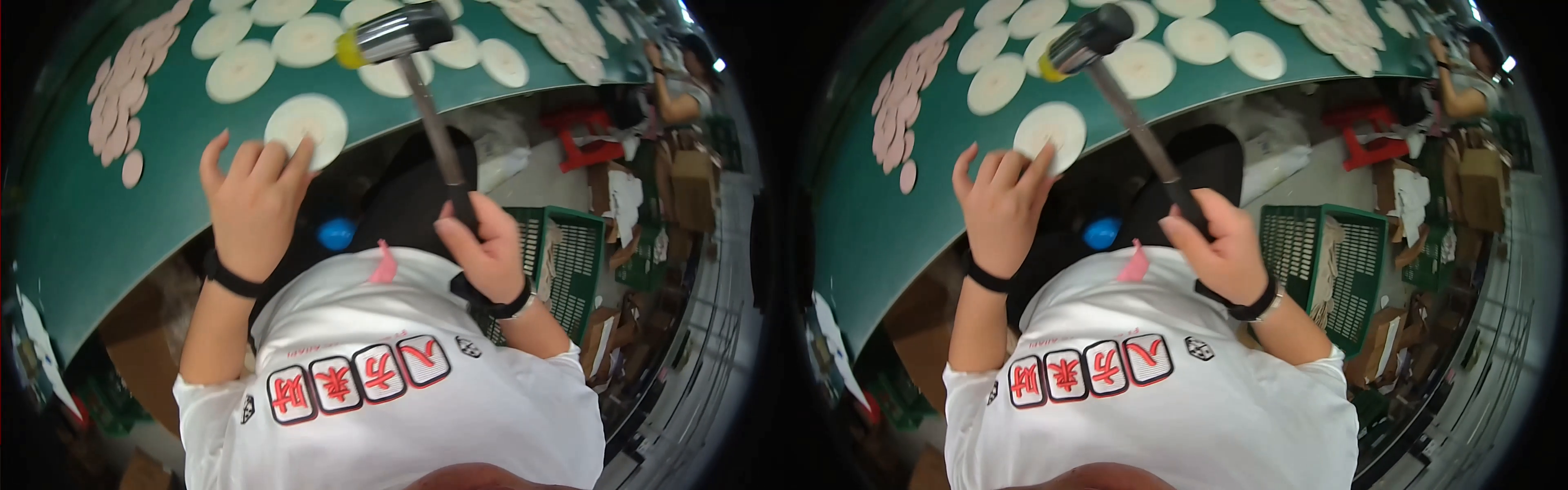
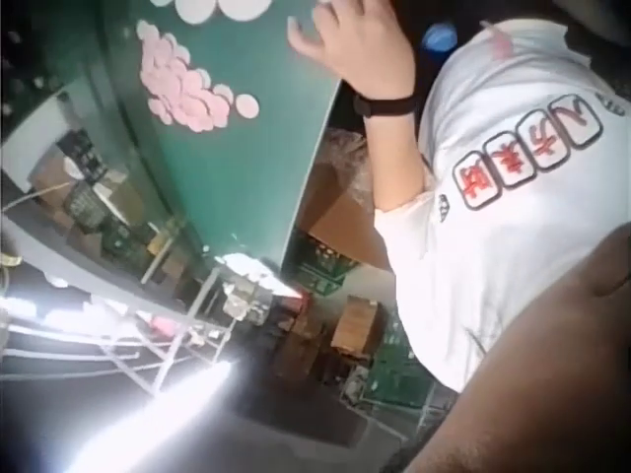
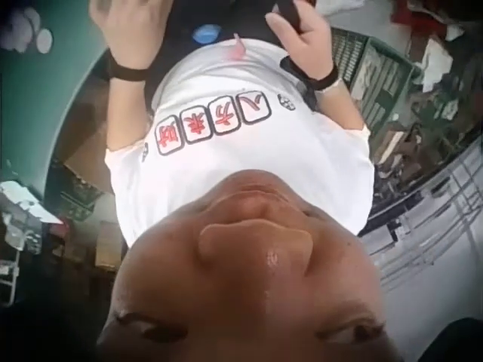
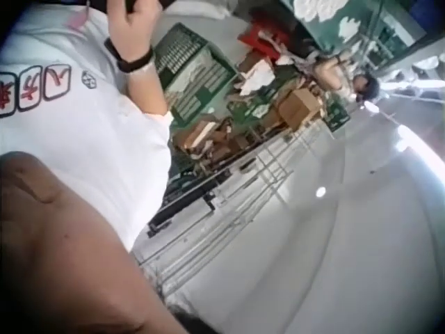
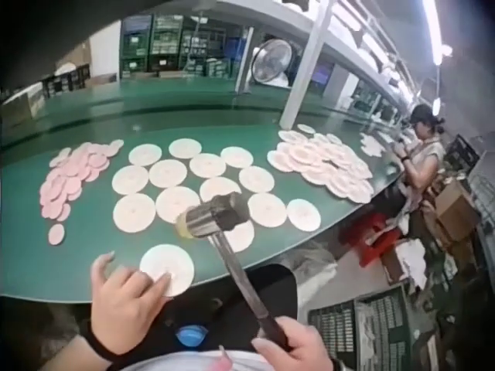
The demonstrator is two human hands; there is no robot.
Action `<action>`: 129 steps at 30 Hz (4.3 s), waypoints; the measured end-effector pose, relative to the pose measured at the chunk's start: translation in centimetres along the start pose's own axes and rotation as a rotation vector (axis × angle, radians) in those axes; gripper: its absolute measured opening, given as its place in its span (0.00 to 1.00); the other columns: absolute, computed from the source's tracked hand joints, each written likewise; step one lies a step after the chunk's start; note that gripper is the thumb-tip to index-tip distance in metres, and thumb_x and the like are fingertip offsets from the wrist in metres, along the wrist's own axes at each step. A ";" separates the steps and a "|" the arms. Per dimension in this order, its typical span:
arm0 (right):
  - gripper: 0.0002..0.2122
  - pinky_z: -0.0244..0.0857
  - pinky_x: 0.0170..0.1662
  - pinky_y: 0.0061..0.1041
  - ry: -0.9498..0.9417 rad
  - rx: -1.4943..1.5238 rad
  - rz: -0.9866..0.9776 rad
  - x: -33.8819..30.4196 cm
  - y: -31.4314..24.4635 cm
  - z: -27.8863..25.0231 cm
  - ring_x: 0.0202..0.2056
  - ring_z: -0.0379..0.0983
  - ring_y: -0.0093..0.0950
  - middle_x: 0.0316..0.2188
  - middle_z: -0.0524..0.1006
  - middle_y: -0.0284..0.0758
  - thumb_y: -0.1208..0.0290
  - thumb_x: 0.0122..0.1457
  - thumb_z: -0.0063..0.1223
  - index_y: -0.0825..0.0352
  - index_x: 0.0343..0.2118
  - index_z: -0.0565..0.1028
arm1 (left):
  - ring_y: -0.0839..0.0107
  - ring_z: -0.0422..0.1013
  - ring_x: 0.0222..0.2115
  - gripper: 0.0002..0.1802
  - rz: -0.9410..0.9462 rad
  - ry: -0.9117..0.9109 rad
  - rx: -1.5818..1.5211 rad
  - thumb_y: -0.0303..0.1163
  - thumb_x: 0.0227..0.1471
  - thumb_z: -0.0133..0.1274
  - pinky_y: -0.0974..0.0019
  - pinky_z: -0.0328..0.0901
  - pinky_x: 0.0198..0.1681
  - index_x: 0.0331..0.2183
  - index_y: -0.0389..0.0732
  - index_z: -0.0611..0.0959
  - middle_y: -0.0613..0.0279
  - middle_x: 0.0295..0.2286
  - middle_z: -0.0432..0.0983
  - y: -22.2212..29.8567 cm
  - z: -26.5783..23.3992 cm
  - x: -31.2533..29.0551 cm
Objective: The person hammers a white plastic disc, positions a pink circular pad on top, and presses it on by hand. They then place the assembled unit on the table and repeat the process.
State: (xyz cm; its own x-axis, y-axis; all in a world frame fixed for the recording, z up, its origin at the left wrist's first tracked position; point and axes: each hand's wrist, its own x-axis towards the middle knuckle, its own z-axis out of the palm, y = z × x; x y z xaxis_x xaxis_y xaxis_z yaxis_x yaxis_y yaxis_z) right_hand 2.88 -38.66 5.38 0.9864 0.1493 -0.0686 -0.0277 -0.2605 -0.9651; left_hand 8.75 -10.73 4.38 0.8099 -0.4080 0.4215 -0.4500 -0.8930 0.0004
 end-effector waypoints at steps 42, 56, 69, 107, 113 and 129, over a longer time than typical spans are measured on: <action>0.08 0.48 0.16 0.18 0.643 0.339 -0.183 14.8 0.1 -8.9 0.14 0.56 0.14 0.20 0.69 0.26 0.74 0.63 0.59 0.65 0.35 0.69 | 0.72 0.78 0.34 0.15 -0.656 -0.567 -1.849 0.35 0.64 0.55 0.70 0.72 0.37 0.47 0.35 0.79 0.59 0.36 0.80 3.0 -0.6 1.3; 0.18 0.60 0.22 0.19 0.687 -0.340 -0.143 17.4 5.3 -13.8 0.19 0.66 0.18 0.40 0.82 0.39 0.65 0.56 0.69 0.72 0.42 0.75 | 0.52 0.62 0.61 0.32 0.306 -0.050 -0.346 0.48 0.54 0.62 0.49 0.62 0.59 0.53 0.37 0.76 0.50 0.58 0.68 5.1 5.1 12.4; 0.23 0.70 0.42 0.24 0.544 -0.508 -0.190 14.8 3.7 -6.8 0.36 0.77 0.25 0.41 0.82 0.37 0.68 0.50 0.72 0.72 0.47 0.75 | 0.54 0.63 0.62 0.41 0.300 -0.304 -0.080 0.54 0.54 0.60 0.54 0.64 0.58 0.60 0.38 0.72 0.55 0.62 0.65 1.5 1.2 7.1; 0.21 0.71 0.40 0.24 0.091 -0.660 -0.216 2.6 0.3 -2.8 0.33 0.78 0.33 0.43 0.80 0.46 0.79 0.66 0.51 0.72 0.62 0.68 | 0.55 0.61 0.62 0.38 0.001 -0.208 -0.198 0.48 0.50 0.63 0.50 0.54 0.66 0.59 0.43 0.73 0.51 0.60 0.65 2.5 2.0 3.9; 0.23 0.72 0.33 0.32 0.148 -0.768 -0.432 3.7 1.6 -2.3 0.30 0.79 0.43 0.35 0.80 0.49 0.80 0.63 0.56 0.66 0.61 0.70 | 0.55 0.61 0.62 0.39 -0.017 -0.199 -0.212 0.48 0.49 0.64 0.50 0.54 0.67 0.59 0.44 0.73 0.52 0.59 0.66 2.5 2.3 3.7; 0.21 0.72 0.35 0.29 0.052 -0.529 -0.217 4.0 1.3 -3.5 0.29 0.78 0.44 0.35 0.80 0.48 0.78 0.65 0.54 0.65 0.61 0.71 | 0.55 0.63 0.61 0.37 -0.083 -0.061 -0.285 0.51 0.51 0.62 0.44 0.51 0.67 0.56 0.41 0.76 0.54 0.58 0.69 3.4 2.5 4.2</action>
State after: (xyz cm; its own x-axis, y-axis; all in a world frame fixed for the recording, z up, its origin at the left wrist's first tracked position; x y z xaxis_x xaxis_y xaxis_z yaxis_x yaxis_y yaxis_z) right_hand 7.30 -41.70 4.74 0.9675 0.2089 0.1425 0.2479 -0.6728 -0.6971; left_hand 11.57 -15.91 3.88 0.8654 -0.3544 0.3542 -0.4621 -0.8378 0.2909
